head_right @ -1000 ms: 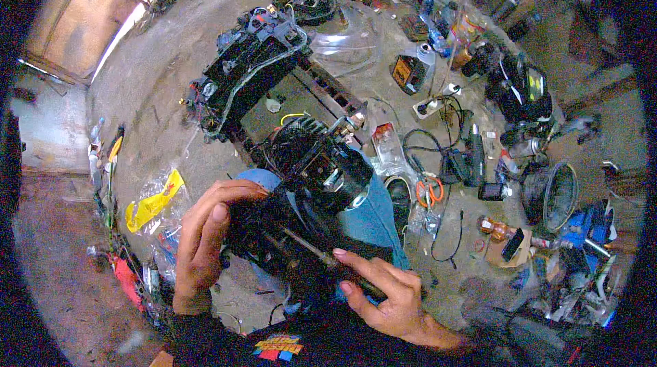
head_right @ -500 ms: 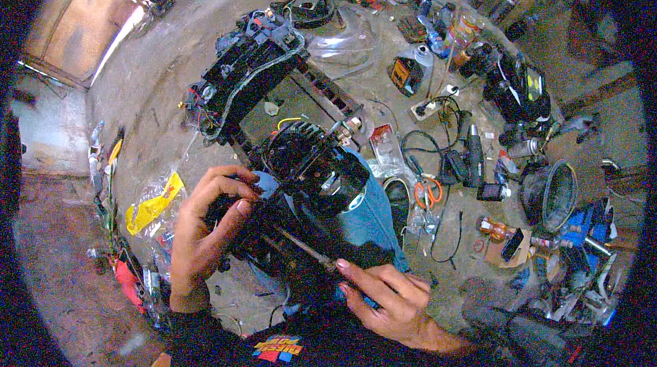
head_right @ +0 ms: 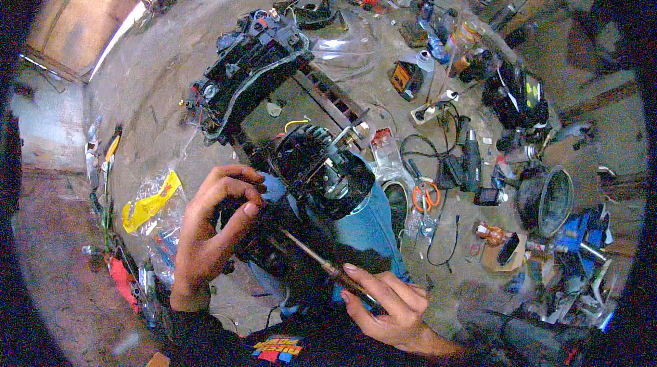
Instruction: Repairing or modifying a motorcycle headlight assembly by connecting wires and assembling parts.
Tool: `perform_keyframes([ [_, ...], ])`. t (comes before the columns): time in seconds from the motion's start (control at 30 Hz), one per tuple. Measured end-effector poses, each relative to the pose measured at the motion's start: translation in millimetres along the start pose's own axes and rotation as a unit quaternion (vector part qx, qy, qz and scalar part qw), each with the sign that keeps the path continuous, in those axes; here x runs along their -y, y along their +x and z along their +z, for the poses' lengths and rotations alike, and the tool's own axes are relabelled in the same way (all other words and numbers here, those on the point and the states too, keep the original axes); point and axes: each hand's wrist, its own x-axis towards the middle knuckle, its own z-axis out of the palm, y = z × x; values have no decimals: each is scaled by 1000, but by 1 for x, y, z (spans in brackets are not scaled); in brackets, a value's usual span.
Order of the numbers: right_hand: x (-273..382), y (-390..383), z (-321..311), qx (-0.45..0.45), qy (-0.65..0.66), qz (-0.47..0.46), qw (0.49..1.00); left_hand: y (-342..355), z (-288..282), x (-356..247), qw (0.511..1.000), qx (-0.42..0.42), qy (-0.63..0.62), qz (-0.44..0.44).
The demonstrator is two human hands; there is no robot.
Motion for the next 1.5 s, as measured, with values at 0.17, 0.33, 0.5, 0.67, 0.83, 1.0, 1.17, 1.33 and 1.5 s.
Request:
perform_keyframes([
  [0.17, 0, -2, 3, -4, 16, 18, 1000, 0, 1, 1, 1000, -6, -4, -7],
  [0.33, -5, -1, 3, -11, 21, 8, 1000, 0, -1, 2, 1000, -6, 15, 10],
  [0.5, -5, -2, -1, 20, 12, 16, 1000, 0, 0, 3, 1000, -10, 13, 19],
  [0.67, -5, -1, 3, 4, 20, 35, 999, 0, 0, 3, 1000, -10, 4, 21],
  [0.83, -8, -2, 10, -50, -10, -10, 999, -1, 1, 4, 1000, -3, -16, 5],
  [1.0, -11, -3, 13, -79, -41, -22, 996, 0, 2, 6, 999, 6, -49, 4],
  [1.17, 0, 0, 9, -24, 41, 81, 996, -3, 3, 7, 995, 8, -92, -27],
  [1.33, -6, 10, -13, 196, 454, 422, 760, -3, 7, 9, 991, -1, -127, -30],
  [1.5, -10, 4, -4, 155, 434, 337, 821, -4, 8, 11, 990, -10, -139, -28],
])
